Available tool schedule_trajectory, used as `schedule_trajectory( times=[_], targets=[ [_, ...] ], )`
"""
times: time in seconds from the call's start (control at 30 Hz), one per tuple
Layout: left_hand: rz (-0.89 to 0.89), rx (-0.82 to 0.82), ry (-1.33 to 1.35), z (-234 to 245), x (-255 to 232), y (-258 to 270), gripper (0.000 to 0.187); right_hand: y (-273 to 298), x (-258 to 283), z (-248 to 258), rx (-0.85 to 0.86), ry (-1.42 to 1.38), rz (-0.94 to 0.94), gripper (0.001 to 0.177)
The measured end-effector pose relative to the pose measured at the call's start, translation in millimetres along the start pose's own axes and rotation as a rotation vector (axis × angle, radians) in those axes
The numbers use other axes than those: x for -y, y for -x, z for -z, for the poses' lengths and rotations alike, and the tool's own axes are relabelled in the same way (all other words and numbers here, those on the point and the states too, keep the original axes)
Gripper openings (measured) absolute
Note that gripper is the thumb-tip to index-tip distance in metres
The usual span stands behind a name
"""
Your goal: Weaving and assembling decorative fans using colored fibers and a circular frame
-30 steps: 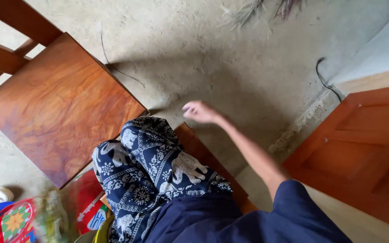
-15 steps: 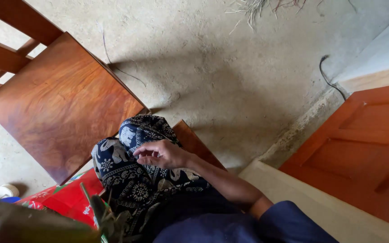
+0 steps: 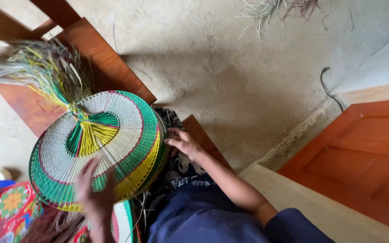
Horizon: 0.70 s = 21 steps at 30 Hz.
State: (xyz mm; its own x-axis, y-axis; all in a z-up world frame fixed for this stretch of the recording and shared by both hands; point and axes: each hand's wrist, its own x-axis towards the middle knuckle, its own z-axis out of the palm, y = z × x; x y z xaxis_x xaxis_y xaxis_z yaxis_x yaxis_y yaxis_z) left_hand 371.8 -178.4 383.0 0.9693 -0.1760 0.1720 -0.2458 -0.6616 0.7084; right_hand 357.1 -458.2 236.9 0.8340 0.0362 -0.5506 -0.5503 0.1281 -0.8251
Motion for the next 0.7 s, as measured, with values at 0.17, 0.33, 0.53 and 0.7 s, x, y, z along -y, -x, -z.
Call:
schedule_trajectory(
  times=[0.17,0.33,0.53,0.7],
  targets=[
    [0.391,-0.302,-0.242,78,126,137,0.067,-13,-4,-3,-0.019,-0.269,0.049,0.055],
    [0.804,0.041,0.741,-22,153,203,0.091,10,36,-26,0.048,-0.268,0.016,0.077],
    [0.265,-0.055,-0.187,-50,71,193,0.080,17,59,-57,0.185,-0.313,0.216,0.067],
    [0.157,-0.008,-0.246,-15,62,188,0.069,5,96,-65,0.301,-0.191,0.342,0.067]
  ],
)
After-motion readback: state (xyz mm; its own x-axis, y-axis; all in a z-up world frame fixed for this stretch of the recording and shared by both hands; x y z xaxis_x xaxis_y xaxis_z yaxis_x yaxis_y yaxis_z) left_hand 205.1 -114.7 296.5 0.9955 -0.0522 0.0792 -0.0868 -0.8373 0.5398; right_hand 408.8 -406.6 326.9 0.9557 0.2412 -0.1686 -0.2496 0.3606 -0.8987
